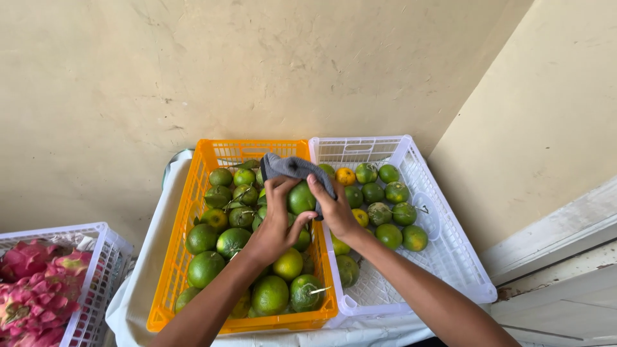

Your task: The person wipes green citrus fruits with a gray cloth, handling them one at a time from a yellow crate and placing them into a white crate. The person repeats this process for several fruits throughout the clip.

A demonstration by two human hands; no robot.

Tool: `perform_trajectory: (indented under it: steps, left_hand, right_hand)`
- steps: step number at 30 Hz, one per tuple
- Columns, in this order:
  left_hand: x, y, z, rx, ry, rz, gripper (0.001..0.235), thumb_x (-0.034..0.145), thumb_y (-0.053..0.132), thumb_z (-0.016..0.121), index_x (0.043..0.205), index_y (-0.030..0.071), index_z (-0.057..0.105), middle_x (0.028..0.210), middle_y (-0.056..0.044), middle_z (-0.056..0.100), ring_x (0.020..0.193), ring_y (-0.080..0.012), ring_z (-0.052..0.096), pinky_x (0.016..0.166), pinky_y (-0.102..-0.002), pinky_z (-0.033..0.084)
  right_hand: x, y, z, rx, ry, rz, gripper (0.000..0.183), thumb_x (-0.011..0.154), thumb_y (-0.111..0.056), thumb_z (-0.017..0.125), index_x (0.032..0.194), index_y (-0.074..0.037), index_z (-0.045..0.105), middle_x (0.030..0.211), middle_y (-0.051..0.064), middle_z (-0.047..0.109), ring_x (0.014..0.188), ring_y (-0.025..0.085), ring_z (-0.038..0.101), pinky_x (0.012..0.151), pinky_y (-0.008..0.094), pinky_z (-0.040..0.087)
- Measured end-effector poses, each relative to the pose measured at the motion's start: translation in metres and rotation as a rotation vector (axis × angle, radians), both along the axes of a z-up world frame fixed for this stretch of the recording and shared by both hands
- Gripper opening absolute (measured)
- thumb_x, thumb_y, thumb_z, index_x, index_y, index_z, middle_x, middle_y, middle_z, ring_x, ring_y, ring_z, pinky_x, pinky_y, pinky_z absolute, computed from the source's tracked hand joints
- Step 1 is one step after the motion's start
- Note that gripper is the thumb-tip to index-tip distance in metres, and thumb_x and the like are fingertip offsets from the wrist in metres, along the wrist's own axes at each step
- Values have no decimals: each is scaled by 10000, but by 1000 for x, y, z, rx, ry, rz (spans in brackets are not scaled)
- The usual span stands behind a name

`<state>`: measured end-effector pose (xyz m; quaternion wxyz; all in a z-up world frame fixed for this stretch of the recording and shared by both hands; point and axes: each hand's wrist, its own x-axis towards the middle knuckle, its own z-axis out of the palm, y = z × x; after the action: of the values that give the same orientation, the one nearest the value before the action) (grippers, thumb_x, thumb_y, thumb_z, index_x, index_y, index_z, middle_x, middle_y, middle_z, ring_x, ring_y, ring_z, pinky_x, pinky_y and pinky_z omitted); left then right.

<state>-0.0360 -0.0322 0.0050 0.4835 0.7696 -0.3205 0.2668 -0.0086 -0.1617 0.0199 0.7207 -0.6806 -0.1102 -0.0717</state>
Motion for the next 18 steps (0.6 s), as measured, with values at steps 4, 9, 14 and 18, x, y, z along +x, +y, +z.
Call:
perform_trajectory:
  steps: [4, 9, 14, 18]
  left_hand:
    - [-1, 2, 12, 26, -101, 61, 574, 863, 155, 675, 1344, 37, 385, 1200, -172, 344, 1163, -441, 450, 985, -568, 420]
    - [1, 11, 17, -169, -15, 83, 624, 819, 135, 739, 1272, -38, 347, 1161, -209, 403, 1087, -481, 517, 963, -602, 466]
    - [1, 11, 19, -86, -5, 128, 599, 890, 106, 631, 1410, -5, 354, 1176, -201, 491, 1079, -430, 555, 954, -596, 465]
    - [-9, 15, 30, 15, 147, -1, 635, 952, 144, 525, 1478, -31, 216, 1288, -345, 462, 1227, -524, 444, 1028, -704, 315]
  right_hand:
    - [-12, -5, 24, 98, 58, -49, 456, 873, -408, 670, 1006, 28, 686, 916, 162, 674, 835, 211, 627, 684, 369, 546]
    - [-12, -7, 32, -59, 28, -52, 444, 919, -427, 610, 1027, -7, 703, 868, 163, 686, 859, 228, 656, 691, 367, 558]
    - [-30, 1, 39, -254, 71, -89, 621, 914, -537, 535, 1221, -1, 602, 1146, 224, 614, 1134, 309, 552, 918, 445, 455]
    - [-36, 4, 45, -199, 1, -49, 649, 958, -437, 513, 1411, 17, 417, 1369, 295, 469, 1318, 391, 401, 1062, 514, 359]
